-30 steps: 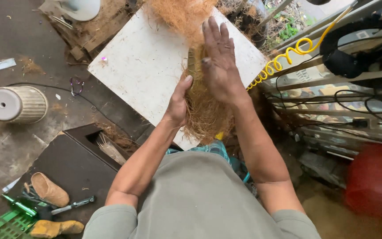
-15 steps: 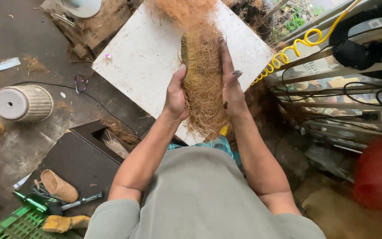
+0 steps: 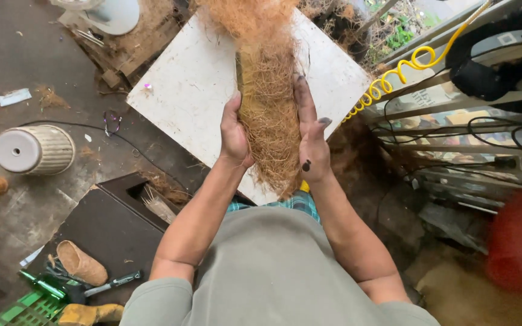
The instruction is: The person holds a bundle of coconut fiber and uses a hair dryer to dry it. They repeatedly adjust the bundle and direct airflow across its surface, then set the dryer aside and continue to handle the fiber by hand.
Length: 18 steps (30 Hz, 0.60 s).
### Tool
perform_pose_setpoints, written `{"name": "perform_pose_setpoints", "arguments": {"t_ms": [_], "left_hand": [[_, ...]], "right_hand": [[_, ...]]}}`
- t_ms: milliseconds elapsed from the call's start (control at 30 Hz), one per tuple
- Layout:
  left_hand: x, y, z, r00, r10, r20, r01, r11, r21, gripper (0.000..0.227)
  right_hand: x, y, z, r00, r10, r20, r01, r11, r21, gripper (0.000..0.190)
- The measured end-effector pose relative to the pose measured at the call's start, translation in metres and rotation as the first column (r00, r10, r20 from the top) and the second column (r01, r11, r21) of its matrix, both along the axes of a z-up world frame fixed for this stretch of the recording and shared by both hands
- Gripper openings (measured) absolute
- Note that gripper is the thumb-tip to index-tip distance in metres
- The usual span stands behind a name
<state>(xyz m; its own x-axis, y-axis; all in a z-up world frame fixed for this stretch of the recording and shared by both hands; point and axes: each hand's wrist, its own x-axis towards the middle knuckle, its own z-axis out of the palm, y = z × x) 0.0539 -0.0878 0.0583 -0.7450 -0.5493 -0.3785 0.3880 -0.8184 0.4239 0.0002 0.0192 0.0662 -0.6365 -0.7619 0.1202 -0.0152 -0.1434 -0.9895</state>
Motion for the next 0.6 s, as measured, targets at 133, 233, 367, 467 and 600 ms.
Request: {"name": "perform_pose_setpoints", "arguments": {"t_ms": [133,233,367,467,600], "left_hand": [[0.003,-0.009,-0.017,1.0,-0.013,-0.013,0.013,1.0,-0.014,0.043],[0.009,-0.005,-0.026,1.0,0.011,0.013,-0.01,0.999,-0.03,0.04],[0.01,0.002,-0.041,0.996,-0.08,0.043,0.083,0.994,-0.071,0.039],[0.012,0.005,-0.021,0.989,-0.133,0.063,0.14,0.981,-0.132,0.038],[0.015,0.015,0.024,0.997,-0.066,-0.029,0.066,0.998,-0.003,0.034]], "right_hand": [[-0.01,0.002,0.011,0.998,0.034,0.051,-0.03,0.997,-0.064,0.082],[-0.04,0.011,-0.005,0.994,-0.095,-0.046,0.09,0.991,-0.099,0.076],[-0.034,-0.012,0.015,0.988,-0.075,-0.138,0.065,0.995,-0.071,0.077],[-0.012,-0.022,0.031,0.996,-0.041,-0.077,0.038,0.999,-0.039,0.079],[-0.014,-0.021,0.038,0.997,0.008,0.078,-0.004,0.999,-0.049,0.082]]}}
